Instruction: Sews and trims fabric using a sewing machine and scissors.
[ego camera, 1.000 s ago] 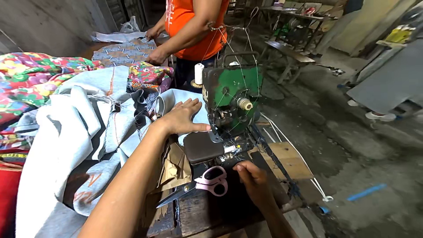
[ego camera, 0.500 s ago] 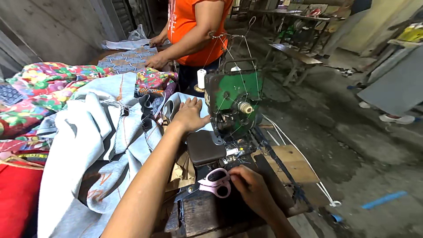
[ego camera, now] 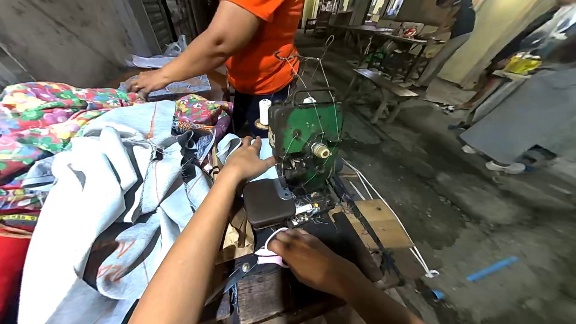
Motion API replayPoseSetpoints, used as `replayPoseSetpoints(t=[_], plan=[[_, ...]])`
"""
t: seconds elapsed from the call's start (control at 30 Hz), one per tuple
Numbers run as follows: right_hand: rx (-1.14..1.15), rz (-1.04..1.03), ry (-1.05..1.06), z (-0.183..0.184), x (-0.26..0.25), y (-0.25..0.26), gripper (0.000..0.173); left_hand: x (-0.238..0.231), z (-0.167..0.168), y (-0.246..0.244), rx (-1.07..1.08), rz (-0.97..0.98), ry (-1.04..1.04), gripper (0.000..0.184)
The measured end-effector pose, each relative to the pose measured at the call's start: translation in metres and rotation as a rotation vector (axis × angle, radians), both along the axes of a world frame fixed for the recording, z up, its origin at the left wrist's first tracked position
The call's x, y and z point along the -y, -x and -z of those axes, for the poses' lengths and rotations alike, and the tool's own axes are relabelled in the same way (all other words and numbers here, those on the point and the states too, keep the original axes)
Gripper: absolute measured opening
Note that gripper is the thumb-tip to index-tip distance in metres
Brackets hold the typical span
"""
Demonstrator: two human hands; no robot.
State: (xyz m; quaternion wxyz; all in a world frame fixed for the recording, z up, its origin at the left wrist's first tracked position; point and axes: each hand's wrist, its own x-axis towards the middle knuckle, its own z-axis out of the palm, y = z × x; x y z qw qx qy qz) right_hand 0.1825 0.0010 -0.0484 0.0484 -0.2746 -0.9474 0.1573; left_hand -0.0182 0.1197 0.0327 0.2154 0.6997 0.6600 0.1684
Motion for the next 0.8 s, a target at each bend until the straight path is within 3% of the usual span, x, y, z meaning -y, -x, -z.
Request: replayPoseSetpoints(t=[0.1, 0.23, 0.33, 0.6, 0.8], plan=[[0.155, -0.034, 0.074, -0.016, -0.003, 0.006, 0.029, 0.001, 0.005, 0.001, 0.015, 0.000, -0.047, 0.078], [0.100, -0.056, 0.069, -0.028, 0.006, -0.006, 0.023, -0.001, 0.003, 0.003, 0.010, 0.007, -0.025, 0.077], [0.157, -0.056, 0.178, -0.045, 0.019, -0.017, 0.028, -0.002, 0.001, 0.004, 0.008, 0.018, -0.016, 0.075], [-0.070, -0.129, 0.038, -0.022, 0.036, -0.049, 0.032, -0.003, -0.008, 0.003, 0.008, 0.016, 0.041, 0.070], [0.040, -0.009, 0.447, -0.033, 0.045, -0.060, 0.036, -0.002, -0.010, 0.004, 0.028, 0.019, 0.029, 0.064]])
